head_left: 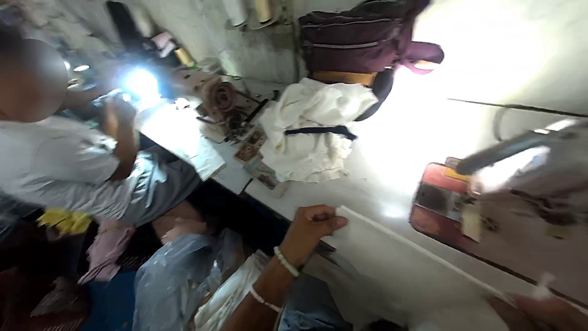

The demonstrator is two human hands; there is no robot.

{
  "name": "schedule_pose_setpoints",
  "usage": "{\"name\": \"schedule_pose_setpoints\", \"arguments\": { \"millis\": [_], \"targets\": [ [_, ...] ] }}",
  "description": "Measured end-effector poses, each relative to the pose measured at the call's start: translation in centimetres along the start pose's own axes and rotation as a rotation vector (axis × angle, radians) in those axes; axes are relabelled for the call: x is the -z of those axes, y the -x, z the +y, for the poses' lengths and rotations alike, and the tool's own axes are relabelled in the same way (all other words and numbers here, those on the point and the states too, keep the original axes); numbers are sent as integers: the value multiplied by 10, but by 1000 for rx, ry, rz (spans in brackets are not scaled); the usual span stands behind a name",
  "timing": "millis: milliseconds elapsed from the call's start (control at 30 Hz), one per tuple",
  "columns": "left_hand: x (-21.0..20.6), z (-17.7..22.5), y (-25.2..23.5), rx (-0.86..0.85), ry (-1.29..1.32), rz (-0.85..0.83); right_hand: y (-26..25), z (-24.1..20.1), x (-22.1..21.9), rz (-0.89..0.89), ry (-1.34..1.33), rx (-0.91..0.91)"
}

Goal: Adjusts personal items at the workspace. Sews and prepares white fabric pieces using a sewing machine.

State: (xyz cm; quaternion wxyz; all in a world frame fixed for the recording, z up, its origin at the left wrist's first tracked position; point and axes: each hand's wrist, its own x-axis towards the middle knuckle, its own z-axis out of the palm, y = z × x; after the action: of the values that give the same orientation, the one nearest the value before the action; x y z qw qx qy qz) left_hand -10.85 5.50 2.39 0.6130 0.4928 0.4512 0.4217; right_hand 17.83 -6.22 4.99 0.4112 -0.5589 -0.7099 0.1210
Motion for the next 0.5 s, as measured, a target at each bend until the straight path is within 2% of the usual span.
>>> {"name": "schedule_pose_setpoints", "arguments": {
  "millis": [133,300,500],
  "targets": [
    [-9,-6,-8,4,-38,57,-1,12,-7,6,38,-99],
    [-25,-18,-18,-19,-91,75,5,38,-30,186,20,-161],
    [-36,-21,-22,-13,-119,179,8,49,-30,198,-92,-275]
  ]
}}
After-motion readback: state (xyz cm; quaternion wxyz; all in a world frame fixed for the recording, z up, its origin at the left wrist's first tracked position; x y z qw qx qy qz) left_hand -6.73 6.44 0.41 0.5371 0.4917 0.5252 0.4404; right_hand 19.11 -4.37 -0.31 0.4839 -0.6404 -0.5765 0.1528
